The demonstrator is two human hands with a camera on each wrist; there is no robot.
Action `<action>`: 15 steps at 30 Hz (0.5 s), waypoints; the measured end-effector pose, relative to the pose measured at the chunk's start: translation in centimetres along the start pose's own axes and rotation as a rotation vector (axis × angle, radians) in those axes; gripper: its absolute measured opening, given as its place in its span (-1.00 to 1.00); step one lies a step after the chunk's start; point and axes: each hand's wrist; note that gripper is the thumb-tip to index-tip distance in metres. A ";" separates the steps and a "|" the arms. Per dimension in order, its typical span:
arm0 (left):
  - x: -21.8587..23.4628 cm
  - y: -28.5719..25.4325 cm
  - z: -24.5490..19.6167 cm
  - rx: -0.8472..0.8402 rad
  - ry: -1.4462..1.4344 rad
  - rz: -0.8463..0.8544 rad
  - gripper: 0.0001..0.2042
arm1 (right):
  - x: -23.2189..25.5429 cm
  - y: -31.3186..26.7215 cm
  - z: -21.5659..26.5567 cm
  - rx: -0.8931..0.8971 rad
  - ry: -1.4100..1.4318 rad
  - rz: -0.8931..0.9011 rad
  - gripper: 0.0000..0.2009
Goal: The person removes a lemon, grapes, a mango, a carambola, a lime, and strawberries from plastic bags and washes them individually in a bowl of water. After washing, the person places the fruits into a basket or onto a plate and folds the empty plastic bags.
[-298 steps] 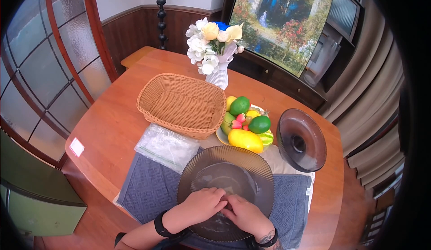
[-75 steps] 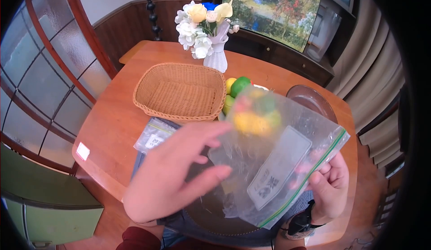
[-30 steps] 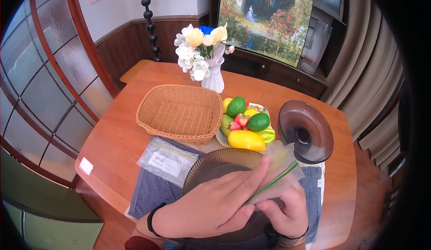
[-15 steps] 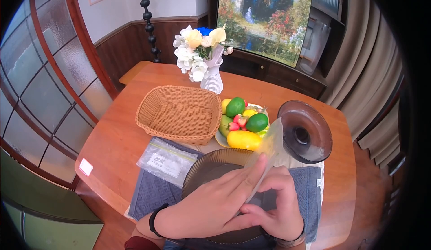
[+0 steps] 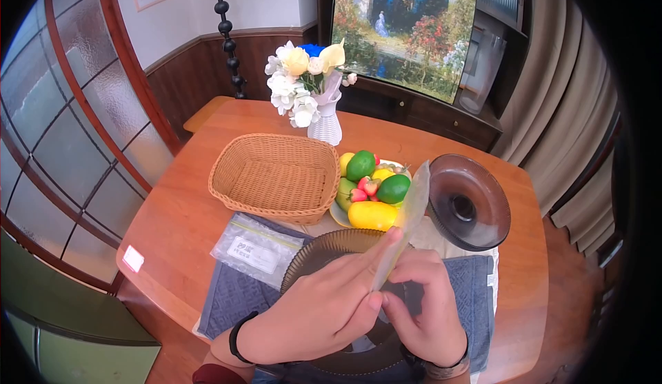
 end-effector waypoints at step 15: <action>-2.3 0.7 0.0 0.008 -0.019 -0.101 -0.42 | -0.6 0.1 0.0 -0.020 -0.123 -0.159 -0.47</action>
Point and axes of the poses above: each hand's wrist, its own y-axis towards the middle knuckle, its own x-axis out of the back of the hand, z = x × y, and after that the axes turned 2 degrees about -x, right-handed
